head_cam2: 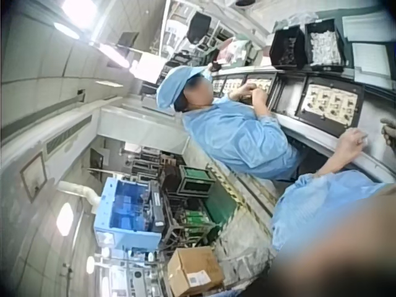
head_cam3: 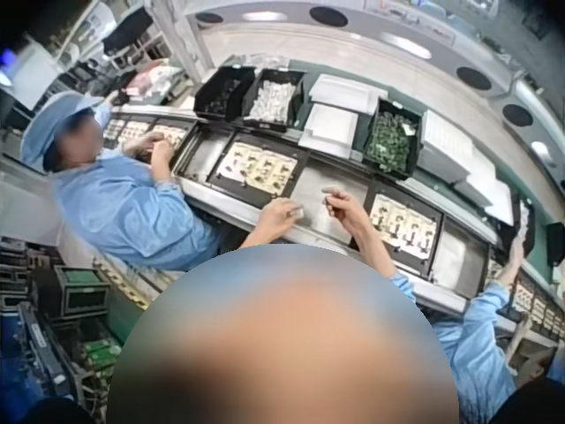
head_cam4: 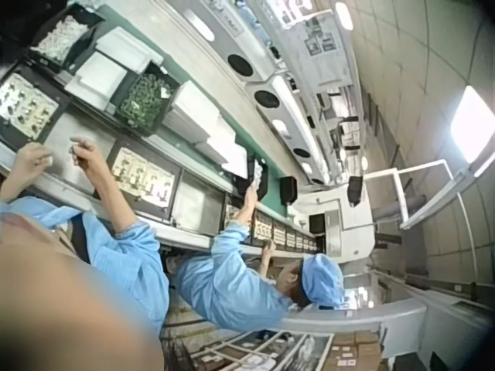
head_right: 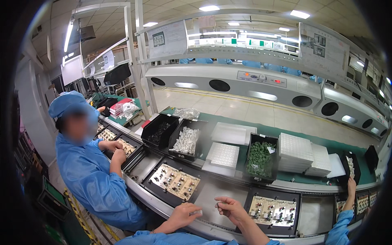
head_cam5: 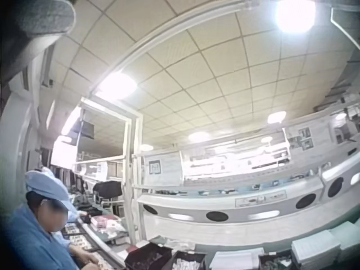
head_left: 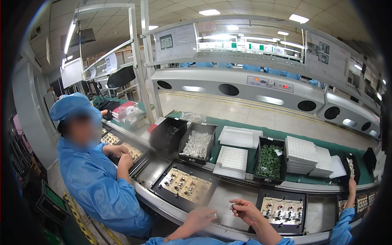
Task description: The person assembles circuit boards on an assembly line conveyor belt, picking components from bins and inserting them into the circuit boards by hand.
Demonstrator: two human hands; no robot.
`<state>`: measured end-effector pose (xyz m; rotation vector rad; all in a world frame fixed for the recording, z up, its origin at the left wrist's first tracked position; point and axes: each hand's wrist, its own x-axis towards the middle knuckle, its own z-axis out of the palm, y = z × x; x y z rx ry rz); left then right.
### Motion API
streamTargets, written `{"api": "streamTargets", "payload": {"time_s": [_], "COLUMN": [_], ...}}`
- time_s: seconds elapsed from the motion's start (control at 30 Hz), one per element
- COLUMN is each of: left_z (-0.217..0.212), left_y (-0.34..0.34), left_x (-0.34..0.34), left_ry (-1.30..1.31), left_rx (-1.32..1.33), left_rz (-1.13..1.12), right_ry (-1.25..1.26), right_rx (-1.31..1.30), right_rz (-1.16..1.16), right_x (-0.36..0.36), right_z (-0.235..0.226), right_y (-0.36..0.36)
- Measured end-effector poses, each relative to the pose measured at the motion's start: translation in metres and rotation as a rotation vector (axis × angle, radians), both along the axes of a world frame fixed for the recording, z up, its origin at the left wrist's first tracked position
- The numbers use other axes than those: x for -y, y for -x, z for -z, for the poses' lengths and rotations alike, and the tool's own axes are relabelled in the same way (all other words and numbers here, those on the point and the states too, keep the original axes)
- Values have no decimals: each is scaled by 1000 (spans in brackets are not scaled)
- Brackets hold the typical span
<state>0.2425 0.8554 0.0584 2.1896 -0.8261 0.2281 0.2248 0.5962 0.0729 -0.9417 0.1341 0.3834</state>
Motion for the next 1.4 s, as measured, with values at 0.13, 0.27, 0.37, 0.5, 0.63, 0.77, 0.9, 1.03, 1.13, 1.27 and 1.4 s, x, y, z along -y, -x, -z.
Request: {"api": "streamTargets", "payload": {"time_s": [0.13,0.27,0.37,0.5,0.63,0.77,0.9,1.03,1.13,1.27,1.4], "left_z": [-3,-6,-7,-5,-10,-1,-3,-13,-24,-31,-34], "left_y": [5,10,13,14,17,22,24,21,14,-8,-25], "left_x": [9,16,20,26,39,57,73,66,50,25,10], "left_ry": [-41,-52,-36,-10,-16,27,86,107,117,90,50], "left_rx": [-109,-127,-109,-101,-158,-138,-186,-163,-168,-132,-74], "left_rz": [99,137,153,217,309,407,487,492,402,209,100], "right_ry": [42,47,48,30,97,265,552,749,1078,1283,1378], "right_rx": [4,-9,-6,8,54,103,248,312,435,584,697], "right_rz": [9,13,16,24,58,126,184,191,233,304,281], "right_x": [-1,0,2,3,9,11,14,12,2,-6,-18], "right_z": [-2,2,5,3,3,-9,-8,-8,-14,-12,-9], "right_y": [1,1,2,5,3,0,-10,-8,-1,0,-5]}}
